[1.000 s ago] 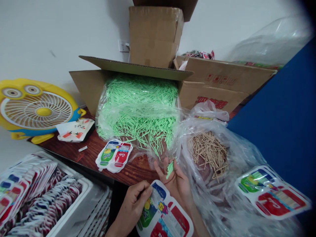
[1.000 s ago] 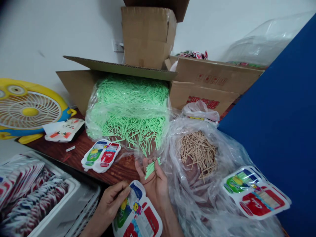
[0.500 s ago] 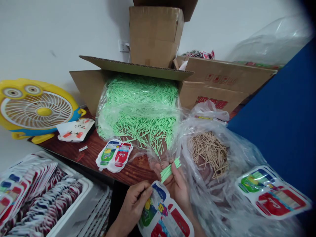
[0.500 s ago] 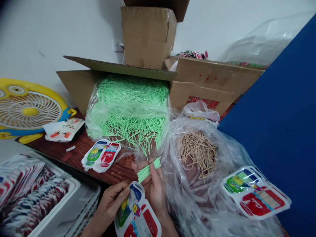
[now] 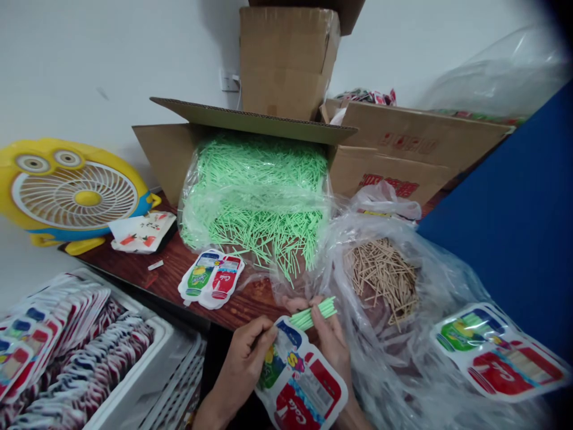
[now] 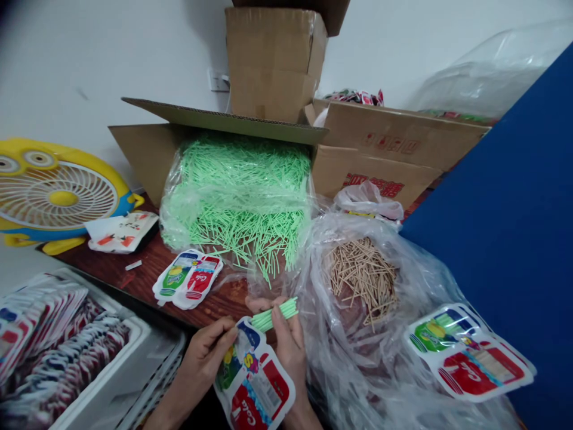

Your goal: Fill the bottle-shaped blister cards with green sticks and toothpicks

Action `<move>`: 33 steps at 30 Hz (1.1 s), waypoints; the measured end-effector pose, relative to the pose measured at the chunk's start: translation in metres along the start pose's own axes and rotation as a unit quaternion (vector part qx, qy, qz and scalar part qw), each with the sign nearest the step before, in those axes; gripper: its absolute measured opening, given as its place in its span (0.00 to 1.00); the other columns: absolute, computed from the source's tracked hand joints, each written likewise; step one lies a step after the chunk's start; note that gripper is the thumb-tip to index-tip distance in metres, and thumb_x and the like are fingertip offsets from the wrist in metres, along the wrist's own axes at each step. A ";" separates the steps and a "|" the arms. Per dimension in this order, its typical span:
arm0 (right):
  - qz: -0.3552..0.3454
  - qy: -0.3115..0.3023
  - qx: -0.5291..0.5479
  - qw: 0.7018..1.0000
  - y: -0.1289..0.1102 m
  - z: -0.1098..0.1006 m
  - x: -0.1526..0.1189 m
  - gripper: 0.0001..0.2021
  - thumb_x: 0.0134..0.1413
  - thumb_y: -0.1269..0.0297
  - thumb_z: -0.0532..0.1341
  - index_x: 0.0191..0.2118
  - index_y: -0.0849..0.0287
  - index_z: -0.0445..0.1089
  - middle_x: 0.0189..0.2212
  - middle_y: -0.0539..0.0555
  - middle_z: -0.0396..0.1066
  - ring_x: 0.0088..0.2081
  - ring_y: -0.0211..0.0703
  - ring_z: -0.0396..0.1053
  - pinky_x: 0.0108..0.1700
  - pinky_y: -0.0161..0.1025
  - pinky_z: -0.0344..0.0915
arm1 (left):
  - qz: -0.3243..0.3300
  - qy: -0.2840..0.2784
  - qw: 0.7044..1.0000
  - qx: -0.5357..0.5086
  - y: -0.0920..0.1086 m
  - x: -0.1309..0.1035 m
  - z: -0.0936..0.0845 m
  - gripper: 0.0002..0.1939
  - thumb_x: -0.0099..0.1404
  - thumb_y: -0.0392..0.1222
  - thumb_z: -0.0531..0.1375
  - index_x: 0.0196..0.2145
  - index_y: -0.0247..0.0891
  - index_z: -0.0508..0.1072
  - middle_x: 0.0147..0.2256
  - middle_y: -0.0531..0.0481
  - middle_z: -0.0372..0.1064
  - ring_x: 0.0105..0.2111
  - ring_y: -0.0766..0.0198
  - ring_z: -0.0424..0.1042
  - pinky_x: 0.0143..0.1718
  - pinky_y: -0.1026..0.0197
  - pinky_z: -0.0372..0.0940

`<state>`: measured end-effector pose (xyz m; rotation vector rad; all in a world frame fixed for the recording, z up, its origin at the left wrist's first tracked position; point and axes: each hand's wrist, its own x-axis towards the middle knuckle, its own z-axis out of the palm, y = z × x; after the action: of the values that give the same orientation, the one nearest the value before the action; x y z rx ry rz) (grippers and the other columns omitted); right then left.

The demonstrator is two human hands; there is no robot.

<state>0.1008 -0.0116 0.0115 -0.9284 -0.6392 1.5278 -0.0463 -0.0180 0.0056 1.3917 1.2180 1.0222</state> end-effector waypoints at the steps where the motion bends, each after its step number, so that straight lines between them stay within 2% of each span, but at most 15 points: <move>1: 0.011 0.004 -0.001 1.000 -0.001 0.001 -0.001 0.13 0.57 0.55 0.60 0.45 0.53 0.69 0.45 0.51 0.75 0.44 0.45 0.74 0.43 0.38 0.71 | 0.000 -0.005 1.000 0.003 0.000 0.001 -0.001 0.14 0.68 0.44 0.54 0.26 0.37 0.66 0.23 0.56 0.57 0.25 0.68 0.56 0.27 0.67 0.54; 3: 0.036 0.001 0.017 0.999 -0.005 0.004 -0.001 0.11 0.56 0.57 0.61 0.43 0.55 0.68 0.46 0.52 0.75 0.40 0.44 0.75 0.40 0.37 0.71 | 0.000 -0.020 1.000 0.005 0.001 0.005 -0.003 0.13 0.68 0.45 0.54 0.27 0.37 0.68 0.24 0.55 0.59 0.25 0.67 0.57 0.28 0.67 0.55; 6: 0.074 -0.054 0.044 0.995 -0.015 0.012 0.001 0.09 0.51 0.61 0.66 0.37 0.56 0.69 0.47 0.54 0.74 0.38 0.43 0.75 0.39 0.37 0.70 | -0.005 -0.043 0.999 -0.016 0.003 0.011 -0.006 0.13 0.68 0.45 0.54 0.29 0.36 0.69 0.25 0.55 0.61 0.26 0.67 0.58 0.29 0.67 0.56; 9: 0.073 -0.086 0.064 0.992 -0.028 0.017 0.008 0.13 0.47 0.65 0.68 0.41 0.55 0.70 0.47 0.55 0.74 0.45 0.45 0.73 0.49 0.41 0.68 | -0.026 -0.050 0.996 -0.074 0.003 0.018 -0.008 0.13 0.67 0.47 0.55 0.29 0.36 0.68 0.25 0.55 0.61 0.26 0.68 0.58 0.28 0.68 0.57; 12: 0.032 -0.098 0.063 0.993 -0.040 0.016 0.017 0.17 0.51 0.62 0.66 0.48 0.52 0.68 0.52 0.56 0.70 0.54 0.47 0.68 0.56 0.47 0.62 | -0.044 -0.043 0.991 -0.118 0.002 0.025 -0.007 0.13 0.66 0.47 0.56 0.28 0.36 0.68 0.25 0.55 0.61 0.26 0.69 0.59 0.27 0.69 0.57; 14: 0.003 -0.111 0.001 0.994 -0.047 0.013 0.023 0.15 0.56 0.59 0.61 0.50 0.52 0.68 0.55 0.55 0.68 0.56 0.47 0.65 0.58 0.48 0.59 | -0.046 -0.037 0.989 -0.135 0.002 0.029 -0.005 0.12 0.65 0.47 0.57 0.28 0.36 0.68 0.25 0.55 0.62 0.26 0.69 0.59 0.27 0.69 0.57; 16: -0.011 -0.130 -0.125 0.984 -0.054 0.011 0.028 0.15 0.59 0.59 0.59 0.50 0.52 0.70 0.54 0.54 0.68 0.56 0.46 0.65 0.60 0.46 0.56 | -0.045 -0.035 0.987 -0.149 0.001 0.034 -0.003 0.12 0.65 0.47 0.58 0.29 0.36 0.68 0.26 0.55 0.62 0.26 0.69 0.59 0.27 0.69 0.58; 18: -0.013 -0.163 -0.249 0.955 -0.060 0.008 0.031 0.15 0.59 0.59 0.58 0.51 0.53 0.71 0.53 0.53 0.70 0.55 0.46 0.65 0.62 0.45 0.52 | -0.039 -0.033 0.986 -0.159 0.002 0.039 -0.001 0.12 0.65 0.47 0.58 0.30 0.36 0.69 0.26 0.55 0.63 0.26 0.68 0.60 0.27 0.68 0.58; 20: -0.023 -0.196 -0.320 0.927 -0.066 0.004 0.033 0.16 0.60 0.60 0.57 0.53 0.52 0.69 0.54 0.52 0.69 0.56 0.45 0.64 0.63 0.45 0.50 | -0.030 -0.032 0.986 -0.164 0.005 0.042 0.001 0.11 0.65 0.47 0.58 0.31 0.36 0.70 0.26 0.55 0.63 0.26 0.68 0.60 0.28 0.68 0.58; 22: -0.054 -0.201 -0.355 0.911 -0.071 -0.001 0.033 0.17 0.62 0.61 0.55 0.55 0.51 0.67 0.55 0.51 0.68 0.57 0.45 0.62 0.63 0.44 0.51 | -0.025 -0.026 0.984 -0.174 0.007 0.045 0.002 0.11 0.65 0.46 0.58 0.31 0.35 0.71 0.27 0.54 0.64 0.26 0.68 0.61 0.28 0.68 0.59; 27: -0.115 -0.157 -0.427 0.883 -0.071 -0.017 0.030 0.17 0.60 0.63 0.58 0.54 0.50 0.68 0.53 0.52 0.70 0.54 0.47 0.66 0.58 0.43 0.58 | -0.015 -0.006 0.980 -0.201 0.011 0.048 0.005 0.10 0.65 0.46 0.58 0.32 0.35 0.71 0.28 0.53 0.65 0.26 0.68 0.62 0.29 0.68 0.59; 33: -0.158 -0.186 -0.429 0.870 -0.069 -0.020 0.029 0.15 0.57 0.67 0.60 0.50 0.50 0.72 0.54 0.52 0.69 0.56 0.48 0.64 0.60 0.46 0.56 | 0.023 -0.003 0.990 -0.139 0.011 0.048 0.008 0.10 0.66 0.45 0.57 0.33 0.35 0.72 0.28 0.53 0.64 0.28 0.67 0.61 0.30 0.67 0.58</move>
<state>0.1554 0.0269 0.0514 -1.0965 -1.7544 1.1025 -0.0302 0.0280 0.0149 1.2086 0.9986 1.1699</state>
